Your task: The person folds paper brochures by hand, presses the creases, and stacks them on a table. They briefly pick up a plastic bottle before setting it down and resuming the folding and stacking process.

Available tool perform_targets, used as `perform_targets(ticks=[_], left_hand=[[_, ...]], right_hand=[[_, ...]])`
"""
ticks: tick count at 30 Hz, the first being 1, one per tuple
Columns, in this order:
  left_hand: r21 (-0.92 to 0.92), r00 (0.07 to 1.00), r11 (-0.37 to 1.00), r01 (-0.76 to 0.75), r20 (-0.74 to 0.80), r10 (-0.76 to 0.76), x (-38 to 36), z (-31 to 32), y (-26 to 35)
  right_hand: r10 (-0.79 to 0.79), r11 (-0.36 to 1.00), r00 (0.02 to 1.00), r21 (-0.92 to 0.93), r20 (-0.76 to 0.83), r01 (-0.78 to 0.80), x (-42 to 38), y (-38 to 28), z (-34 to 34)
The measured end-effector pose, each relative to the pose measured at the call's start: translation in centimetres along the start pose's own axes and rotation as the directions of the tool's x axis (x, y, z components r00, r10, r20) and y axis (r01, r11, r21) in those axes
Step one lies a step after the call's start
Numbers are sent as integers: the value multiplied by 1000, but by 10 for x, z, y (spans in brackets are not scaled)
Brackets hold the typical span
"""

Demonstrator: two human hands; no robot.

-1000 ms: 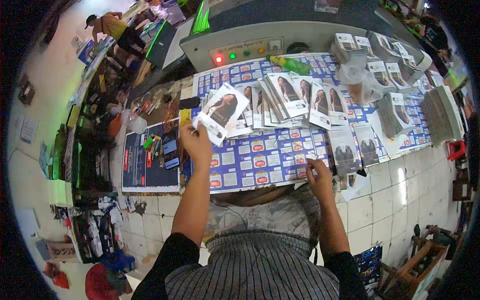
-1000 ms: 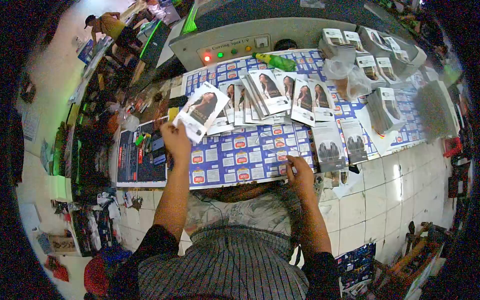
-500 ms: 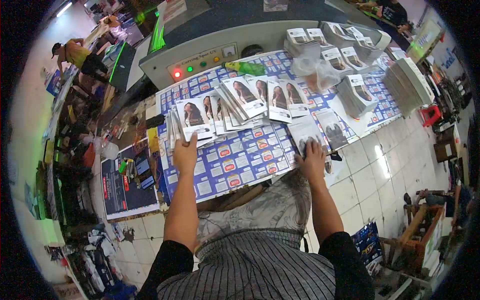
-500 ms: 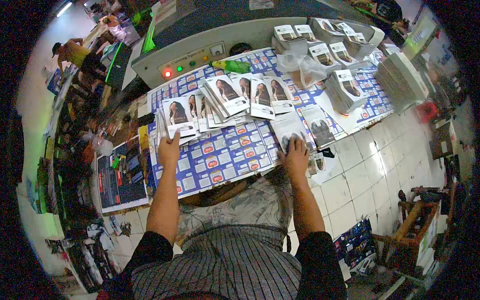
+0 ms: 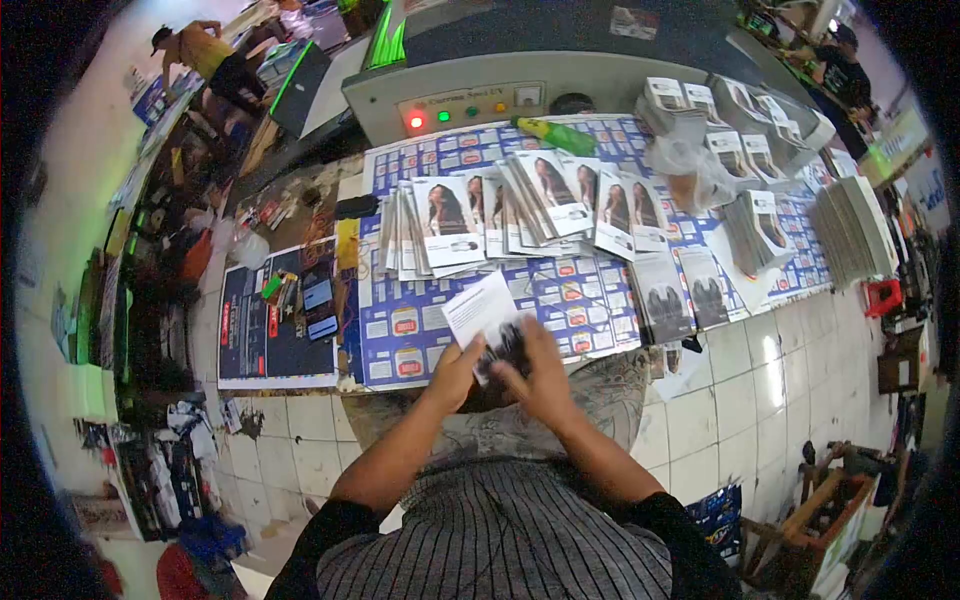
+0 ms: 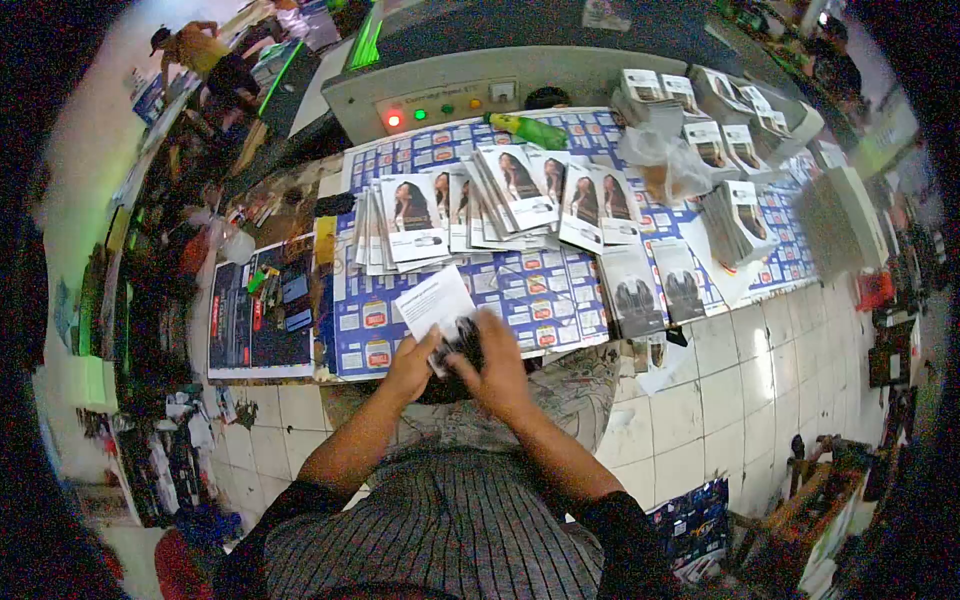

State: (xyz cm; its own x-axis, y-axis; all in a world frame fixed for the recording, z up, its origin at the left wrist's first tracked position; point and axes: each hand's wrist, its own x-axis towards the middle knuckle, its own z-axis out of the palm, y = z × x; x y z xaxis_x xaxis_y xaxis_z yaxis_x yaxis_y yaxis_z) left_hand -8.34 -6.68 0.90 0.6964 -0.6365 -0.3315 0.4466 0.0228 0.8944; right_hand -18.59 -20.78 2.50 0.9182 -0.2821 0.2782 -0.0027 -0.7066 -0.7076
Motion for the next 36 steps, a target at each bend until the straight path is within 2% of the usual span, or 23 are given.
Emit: perform_targets(ticks=[1,3,5,7,11,13,14,15,16,17,19,22,23,25,26,28,29,31,32,33,34,35,36], left_hand=[[-112,1000,994,14,11,-13,-7,-3,3],[-232,1000,972,26,-4,-27,-22,-11,-2],[-272,999,961,50,20,-46,-19,-20,-13],[-293,1000,956,27,20,-22,-21,-28,-15],[-346,998,938,31,-34,-45,-26,-36,-19],[-433,996,899,70,-20,-87,-27,-45,-23],[-486,995,868,97,38,-90,-27,-51,-25],[-489,996,867,93,31,-89,-29,-53,-23],[-606,996,795,38,90,21,-33,-53,-17],[-714,982,701,0,132,135,-37,-53,-12],[-718,970,696,-22,152,187,-34,-50,1],[-376,991,918,124,3,-132,-16,-57,-13],[-230,998,973,13,-62,-28,-2,-59,-28],[201,970,979,-47,-225,93,3,-55,-18],[200,973,979,-45,-213,88,7,-55,-15],[647,907,738,192,-404,119,13,-52,-11],[649,910,737,189,-398,117,14,-46,-11],[918,864,281,279,-367,344,11,-25,1],[966,920,217,141,-209,332,8,-21,10],[966,920,217,140,-208,331,16,-28,-2],[988,934,97,-118,78,348,30,-42,-26],[928,874,-23,-371,357,329,38,-49,-39],[924,871,-167,-345,382,310,37,-45,-37]], right_hand=[[119,993,983,-5,-140,-121,3,1,3],[155,988,987,23,-47,-154,3,5,4],[-21,1000,999,-5,33,21,4,2,14],[-46,999,998,16,40,45,3,-7,21],[-174,977,982,-135,-72,164,3,-27,22],[-50,993,987,110,153,34,1,-32,23],[46,971,983,225,175,-85,2,-34,21],[42,970,983,227,181,-83,8,-40,13],[169,828,962,498,216,-258,13,-43,5],[279,582,916,708,288,-400,18,-44,-2],[284,529,913,746,293,-405,27,-29,-5],[464,391,795,714,391,-580,38,-4,-2],[475,393,792,712,384,-581,38,7,-3],[538,669,795,432,282,-605,35,53,3],[530,817,827,147,186,-557,35,78,8],[470,860,873,158,127,-486,36,84,15],[396,901,916,165,72,-402,36,87,18],[383,914,923,130,32,-384,38,86,19],[425,891,904,157,36,-425,39,84,18],[465,866,884,185,44,-465,39,83,17],[466,866,884,184,44,-466,39,86,16],[431,830,899,357,76,-428,38,91,16],[391,764,915,519,100,-383,40,88,12]])
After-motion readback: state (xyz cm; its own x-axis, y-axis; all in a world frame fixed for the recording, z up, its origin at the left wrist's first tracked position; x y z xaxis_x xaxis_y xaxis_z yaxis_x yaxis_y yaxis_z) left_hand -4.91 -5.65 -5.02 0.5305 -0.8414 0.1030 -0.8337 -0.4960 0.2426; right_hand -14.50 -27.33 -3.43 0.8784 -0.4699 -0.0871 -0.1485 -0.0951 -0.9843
